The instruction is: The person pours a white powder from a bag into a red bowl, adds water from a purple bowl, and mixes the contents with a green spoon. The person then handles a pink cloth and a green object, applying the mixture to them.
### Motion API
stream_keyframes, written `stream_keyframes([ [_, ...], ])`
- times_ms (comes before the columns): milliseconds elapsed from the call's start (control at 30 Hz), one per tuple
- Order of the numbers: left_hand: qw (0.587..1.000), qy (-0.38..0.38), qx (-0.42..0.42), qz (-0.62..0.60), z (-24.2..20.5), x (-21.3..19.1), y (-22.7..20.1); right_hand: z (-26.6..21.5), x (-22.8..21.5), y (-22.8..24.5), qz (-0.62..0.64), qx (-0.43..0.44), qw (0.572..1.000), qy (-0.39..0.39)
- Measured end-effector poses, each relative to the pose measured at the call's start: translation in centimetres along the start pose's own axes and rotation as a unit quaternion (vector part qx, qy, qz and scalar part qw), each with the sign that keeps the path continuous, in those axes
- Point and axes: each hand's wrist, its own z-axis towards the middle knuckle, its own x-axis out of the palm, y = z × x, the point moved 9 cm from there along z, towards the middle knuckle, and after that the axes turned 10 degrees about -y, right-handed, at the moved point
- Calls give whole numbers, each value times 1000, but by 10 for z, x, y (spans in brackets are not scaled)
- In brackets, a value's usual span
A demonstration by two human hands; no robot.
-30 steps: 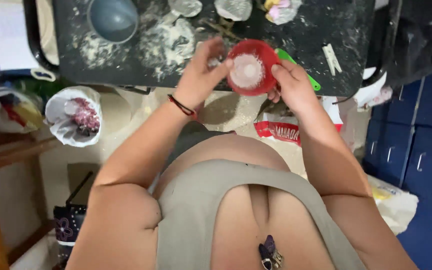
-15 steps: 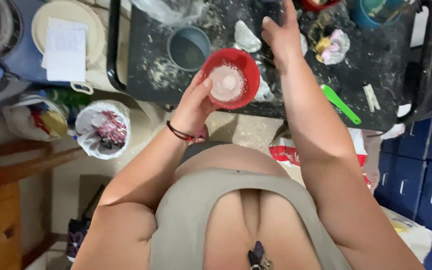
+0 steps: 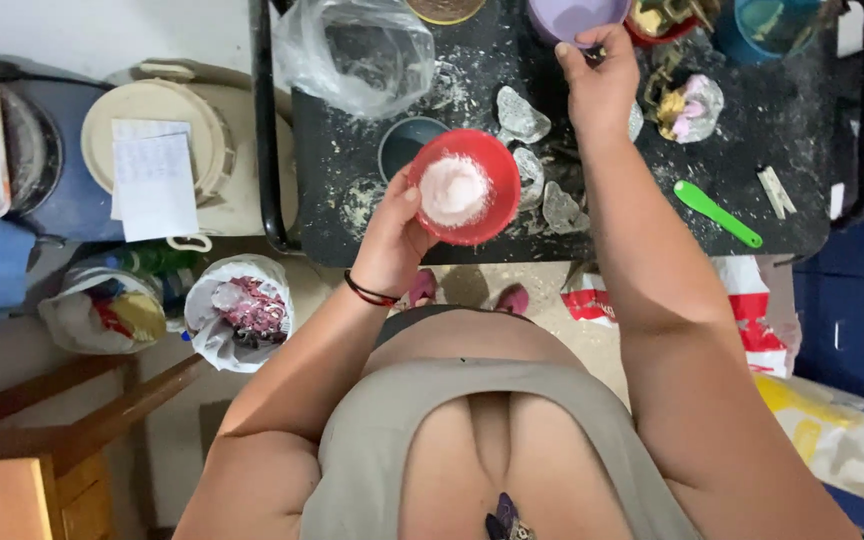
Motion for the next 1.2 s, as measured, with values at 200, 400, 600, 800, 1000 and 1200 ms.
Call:
stream_keyframes([
  [200,998,-53,-5,-32,18,20,-2,-14,-81,93,38,-30,991,122],
  [400,999,-24,-23,-35,27,53,14,-40,-156,123,36,-58,981,182],
  [600,995,-58,-74,-35,37,76,44,-55,-199,129,33,-46,981,184],
  [800,995,-49,-70,-59,49,84,81,-56,-224,122,0,-90,980,176],
  [1000,993,-33,-63,-90,52,92,97,-55,-228,142,8,-134,971,196],
  [1200,992,-45,-65,-99,56,91,109,-51,-235,140,-12,-162,969,188],
])
